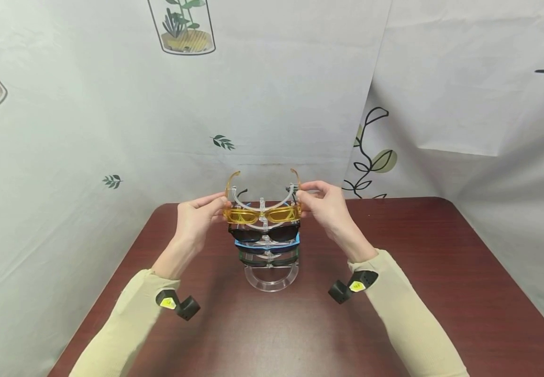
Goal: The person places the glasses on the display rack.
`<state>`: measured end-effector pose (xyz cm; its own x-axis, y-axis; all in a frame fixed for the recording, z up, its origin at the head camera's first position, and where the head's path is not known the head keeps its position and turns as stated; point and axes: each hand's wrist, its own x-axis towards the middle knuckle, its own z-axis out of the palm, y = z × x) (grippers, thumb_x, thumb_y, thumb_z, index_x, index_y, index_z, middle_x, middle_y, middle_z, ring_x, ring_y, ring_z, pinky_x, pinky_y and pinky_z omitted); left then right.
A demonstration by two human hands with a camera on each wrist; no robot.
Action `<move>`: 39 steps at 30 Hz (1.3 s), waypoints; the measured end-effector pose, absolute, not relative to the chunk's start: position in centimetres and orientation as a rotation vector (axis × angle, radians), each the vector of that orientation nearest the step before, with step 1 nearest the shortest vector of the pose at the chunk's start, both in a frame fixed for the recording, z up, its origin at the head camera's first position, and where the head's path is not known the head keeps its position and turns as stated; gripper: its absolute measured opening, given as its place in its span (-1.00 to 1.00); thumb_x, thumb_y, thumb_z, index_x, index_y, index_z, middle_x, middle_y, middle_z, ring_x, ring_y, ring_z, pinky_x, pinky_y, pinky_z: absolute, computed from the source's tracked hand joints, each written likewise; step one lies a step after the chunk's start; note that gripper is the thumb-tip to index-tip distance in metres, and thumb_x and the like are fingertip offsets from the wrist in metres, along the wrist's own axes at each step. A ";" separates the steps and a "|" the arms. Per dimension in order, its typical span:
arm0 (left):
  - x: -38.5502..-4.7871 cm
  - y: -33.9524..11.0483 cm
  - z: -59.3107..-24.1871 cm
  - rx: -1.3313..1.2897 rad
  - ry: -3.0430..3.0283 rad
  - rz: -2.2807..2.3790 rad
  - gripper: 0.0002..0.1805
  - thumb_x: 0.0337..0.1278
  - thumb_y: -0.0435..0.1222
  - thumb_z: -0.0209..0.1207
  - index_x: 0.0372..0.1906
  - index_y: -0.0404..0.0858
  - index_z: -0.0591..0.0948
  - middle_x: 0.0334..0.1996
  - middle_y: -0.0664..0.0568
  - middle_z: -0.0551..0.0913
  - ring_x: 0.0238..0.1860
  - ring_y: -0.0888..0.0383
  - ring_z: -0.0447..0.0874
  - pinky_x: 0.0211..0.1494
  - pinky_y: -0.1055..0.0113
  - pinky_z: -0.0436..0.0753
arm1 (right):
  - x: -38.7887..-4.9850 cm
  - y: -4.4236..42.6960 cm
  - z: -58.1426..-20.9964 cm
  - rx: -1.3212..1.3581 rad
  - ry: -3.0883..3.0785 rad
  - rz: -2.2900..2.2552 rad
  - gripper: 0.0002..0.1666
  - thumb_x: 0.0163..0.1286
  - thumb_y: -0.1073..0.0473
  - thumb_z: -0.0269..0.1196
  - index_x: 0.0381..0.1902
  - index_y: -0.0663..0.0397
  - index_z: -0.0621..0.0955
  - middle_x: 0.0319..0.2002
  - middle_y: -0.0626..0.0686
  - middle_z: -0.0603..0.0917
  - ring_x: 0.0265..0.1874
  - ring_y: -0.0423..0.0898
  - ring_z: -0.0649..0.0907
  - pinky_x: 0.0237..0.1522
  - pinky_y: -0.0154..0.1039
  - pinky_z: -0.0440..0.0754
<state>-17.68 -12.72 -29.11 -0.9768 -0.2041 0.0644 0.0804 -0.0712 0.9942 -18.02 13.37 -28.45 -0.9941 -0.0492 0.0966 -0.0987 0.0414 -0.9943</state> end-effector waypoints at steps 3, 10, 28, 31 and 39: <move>-17.7 -12.8 -29.2 0.146 -2.005 -2.159 -0.69 0.12 -0.46 0.25 -0.02 -0.49 0.70 -0.42 -0.10 0.75 -0.52 0.21 0.71 -0.33 0.35 0.74 | -17.9 13.3 -28.5 0.157 -2.256 2.128 -0.57 0.43 0.33 0.21 0.15 0.53 0.48 -0.36 0.10 0.66 -0.47 -0.18 0.68 -0.31 -0.25 0.75; -17.7 -12.8 -29.2 0.138 -1.980 -2.183 -0.69 0.16 -0.47 0.26 0.00 -0.51 0.68 -0.41 -0.14 0.75 -0.51 0.19 0.71 -0.34 0.34 0.74 | -17.8 13.3 -28.4 0.153 -2.257 2.125 -0.56 0.43 0.32 0.22 0.16 0.53 0.48 -0.29 0.18 0.66 -0.45 -0.18 0.68 -0.28 -0.25 0.75; -17.5 -13.0 -29.3 0.118 -1.990 -2.195 -0.70 0.19 -0.44 0.28 0.00 -0.50 0.69 -0.40 -0.11 0.75 -0.49 0.20 0.72 -0.34 0.34 0.74 | -17.7 13.4 -28.4 0.170 -2.271 2.135 -0.56 0.44 0.30 0.23 0.15 0.53 0.48 -0.27 0.21 0.64 -0.43 -0.14 0.70 -0.27 -0.19 0.76; -17.4 -13.1 -29.3 0.110 -1.998 -2.190 -0.70 0.20 -0.43 0.28 0.01 -0.50 0.69 -0.38 -0.13 0.76 -0.48 0.20 0.72 -0.32 0.31 0.75 | -17.7 13.4 -28.3 0.174 -2.277 2.130 -0.56 0.45 0.30 0.22 0.15 0.53 0.48 -0.26 0.23 0.64 -0.43 -0.15 0.70 -0.28 -0.21 0.76; -17.2 -13.3 -29.1 0.117 -2.046 -2.183 -0.70 0.22 -0.38 0.30 0.02 -0.45 0.70 -0.34 -0.11 0.76 -0.45 0.19 0.74 -0.17 0.12 0.76 | -17.8 13.4 -28.3 0.159 -2.307 2.102 -0.57 0.46 0.29 0.22 0.15 0.51 0.50 -0.27 0.18 0.63 -0.43 -0.15 0.71 -0.29 -0.20 0.76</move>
<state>-17.24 -13.28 -29.07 -0.9861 -0.1601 0.0437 0.0541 -0.0607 0.9967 -17.80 13.43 -28.33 -0.9947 -0.0636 0.0809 -0.0865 0.0901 -0.9922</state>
